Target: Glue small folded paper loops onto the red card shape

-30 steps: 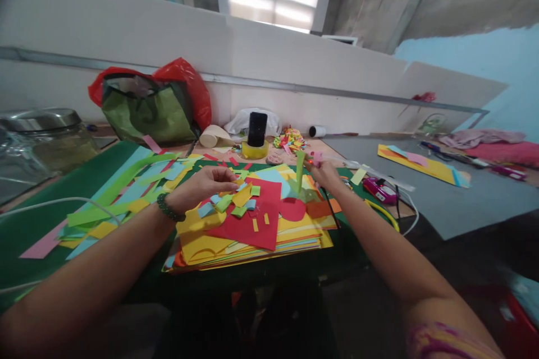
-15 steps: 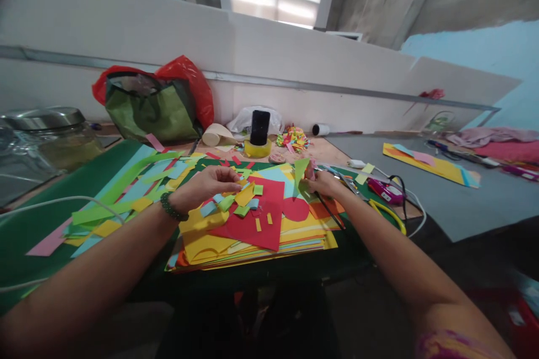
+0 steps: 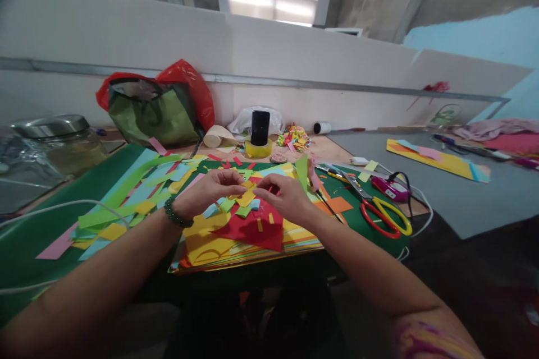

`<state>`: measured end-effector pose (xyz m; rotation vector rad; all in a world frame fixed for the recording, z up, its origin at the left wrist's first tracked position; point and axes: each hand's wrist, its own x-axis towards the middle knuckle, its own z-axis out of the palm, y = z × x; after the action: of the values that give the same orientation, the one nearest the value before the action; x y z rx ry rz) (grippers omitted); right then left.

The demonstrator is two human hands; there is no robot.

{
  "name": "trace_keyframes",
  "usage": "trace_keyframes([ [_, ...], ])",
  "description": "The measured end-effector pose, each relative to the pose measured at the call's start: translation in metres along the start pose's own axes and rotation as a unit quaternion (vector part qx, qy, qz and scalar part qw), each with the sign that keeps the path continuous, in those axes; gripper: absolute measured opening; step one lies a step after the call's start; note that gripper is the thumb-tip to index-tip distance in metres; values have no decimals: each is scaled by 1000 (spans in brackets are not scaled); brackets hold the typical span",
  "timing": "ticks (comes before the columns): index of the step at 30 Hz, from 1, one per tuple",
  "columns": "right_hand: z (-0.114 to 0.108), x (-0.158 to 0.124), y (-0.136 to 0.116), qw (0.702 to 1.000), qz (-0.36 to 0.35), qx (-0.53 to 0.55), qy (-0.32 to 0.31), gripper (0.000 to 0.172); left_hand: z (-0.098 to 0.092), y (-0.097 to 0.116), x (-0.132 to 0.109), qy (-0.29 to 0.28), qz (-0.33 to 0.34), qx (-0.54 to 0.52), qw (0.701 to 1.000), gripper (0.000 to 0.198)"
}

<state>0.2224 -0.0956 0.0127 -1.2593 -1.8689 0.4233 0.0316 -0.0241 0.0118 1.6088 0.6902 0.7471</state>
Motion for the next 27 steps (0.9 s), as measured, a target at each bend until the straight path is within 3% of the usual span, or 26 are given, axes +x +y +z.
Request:
trace_keyframes([
  [5, 14, 8, 9, 998, 16, 60, 14, 29, 1, 0, -1, -7, 10, 8, 1000, 28],
  [13, 19, 1, 12, 997, -29, 11, 68, 29, 1, -2, -1, -11, 12, 51, 999, 25],
  [20, 22, 1, 15, 995, -44, -29, 88, 31, 0, 1, -2, -16, 26, 120, 992, 24],
  [27, 23, 0, 16, 994, -51, -27, 94, 23, -1, 1, -3, -39, 28, 145, 988, 26],
])
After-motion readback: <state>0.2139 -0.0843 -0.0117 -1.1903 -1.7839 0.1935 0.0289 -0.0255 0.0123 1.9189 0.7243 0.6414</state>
